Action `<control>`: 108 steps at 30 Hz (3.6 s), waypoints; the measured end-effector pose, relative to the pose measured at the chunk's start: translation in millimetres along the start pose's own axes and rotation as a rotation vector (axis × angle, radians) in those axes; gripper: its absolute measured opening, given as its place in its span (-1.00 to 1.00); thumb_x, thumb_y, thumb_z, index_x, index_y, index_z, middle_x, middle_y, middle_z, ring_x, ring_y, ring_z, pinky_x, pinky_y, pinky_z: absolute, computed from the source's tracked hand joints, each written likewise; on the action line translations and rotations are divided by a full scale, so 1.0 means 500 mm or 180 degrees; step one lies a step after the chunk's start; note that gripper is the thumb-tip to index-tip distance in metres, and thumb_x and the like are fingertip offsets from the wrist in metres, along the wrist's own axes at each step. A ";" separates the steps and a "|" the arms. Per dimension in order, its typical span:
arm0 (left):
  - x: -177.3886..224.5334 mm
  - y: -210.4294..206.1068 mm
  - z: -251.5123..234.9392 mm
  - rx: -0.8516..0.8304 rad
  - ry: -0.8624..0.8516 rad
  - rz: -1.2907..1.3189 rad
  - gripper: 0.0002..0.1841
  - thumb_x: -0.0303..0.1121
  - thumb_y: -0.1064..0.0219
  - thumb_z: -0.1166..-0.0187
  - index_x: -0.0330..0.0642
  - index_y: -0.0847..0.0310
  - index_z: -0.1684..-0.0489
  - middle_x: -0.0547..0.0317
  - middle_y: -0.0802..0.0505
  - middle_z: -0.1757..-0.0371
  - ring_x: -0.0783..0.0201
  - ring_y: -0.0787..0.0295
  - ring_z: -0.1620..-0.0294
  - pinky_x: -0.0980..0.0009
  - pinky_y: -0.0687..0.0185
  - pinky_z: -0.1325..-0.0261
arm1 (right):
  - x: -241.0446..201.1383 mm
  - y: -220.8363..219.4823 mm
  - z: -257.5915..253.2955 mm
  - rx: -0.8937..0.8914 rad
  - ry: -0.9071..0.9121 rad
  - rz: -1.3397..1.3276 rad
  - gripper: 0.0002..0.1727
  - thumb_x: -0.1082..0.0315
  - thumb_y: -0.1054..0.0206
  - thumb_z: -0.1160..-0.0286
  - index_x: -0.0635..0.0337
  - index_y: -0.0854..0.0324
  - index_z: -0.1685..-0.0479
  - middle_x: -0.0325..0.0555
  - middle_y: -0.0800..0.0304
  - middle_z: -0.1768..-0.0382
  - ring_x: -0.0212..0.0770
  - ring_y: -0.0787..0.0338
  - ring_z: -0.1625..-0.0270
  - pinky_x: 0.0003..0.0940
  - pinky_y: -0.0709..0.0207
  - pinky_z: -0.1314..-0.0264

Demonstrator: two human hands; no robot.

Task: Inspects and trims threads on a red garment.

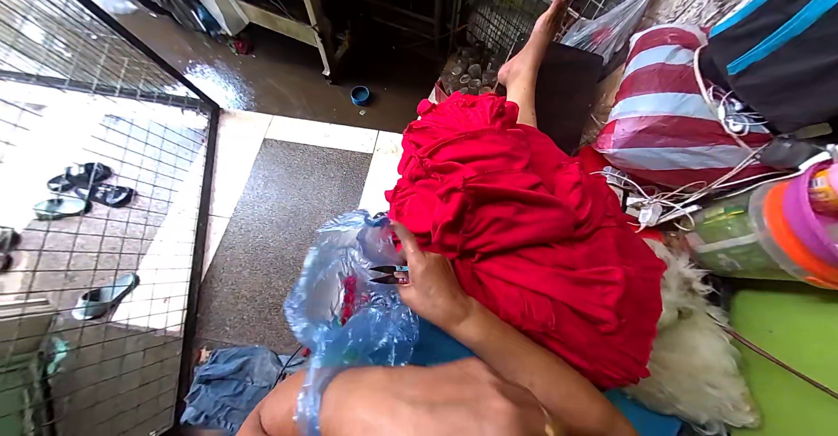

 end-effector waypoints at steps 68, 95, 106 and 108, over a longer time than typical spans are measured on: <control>-0.429 0.229 0.212 0.4293 0.1802 0.2591 -0.80 -0.27 -0.01 -0.88 -0.01 -0.57 0.02 0.40 -0.79 0.37 0.57 -0.75 0.40 0.62 -0.71 0.26 | 0.010 0.239 -0.005 0.2229 0.0827 0.1105 -0.73 0.46 -0.38 -0.50 0.34 -0.74 -0.13 0.15 -0.85 0.05 0.08 -0.87 0.08 -0.02 -0.64 0.13; -0.428 0.218 0.216 0.4439 0.1833 0.2618 -0.80 -0.34 0.00 -0.87 -0.09 -0.57 -0.01 0.36 -0.80 0.37 0.54 -0.76 0.39 0.58 -0.72 0.23 | -0.012 0.219 0.002 0.2405 0.1035 0.1477 -0.77 0.51 -0.37 -0.46 0.22 -0.85 -0.02 0.15 -0.88 0.07 0.07 -0.86 0.18 -0.07 -0.60 0.22; -0.428 0.217 0.215 0.4410 0.1897 0.2668 -0.80 -0.34 -0.02 -0.86 -0.08 -0.59 0.04 0.36 -0.79 0.42 0.55 -0.74 0.44 0.61 -0.70 0.31 | -0.014 0.220 0.009 0.2494 0.1114 0.1501 -0.78 0.50 -0.36 -0.48 0.21 -0.85 0.00 0.11 -0.89 0.09 0.04 -0.85 0.22 -0.10 -0.59 0.24; -0.428 0.216 0.214 0.4408 0.1886 0.2683 -0.80 -0.34 -0.02 -0.86 -0.09 -0.59 0.04 0.35 -0.80 0.41 0.54 -0.75 0.44 0.60 -0.71 0.30 | -0.013 0.220 0.009 0.2488 0.1102 0.1498 -0.77 0.52 -0.35 -0.48 0.21 -0.85 -0.01 0.11 -0.89 0.10 0.04 -0.84 0.24 -0.10 -0.58 0.24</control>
Point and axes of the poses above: each hand's wrist, its own z-axis away from the middle knuckle, its own y-axis out of the back of the hand, x = y × z, the point moved 10 cm from there along -z, towards the middle knuckle
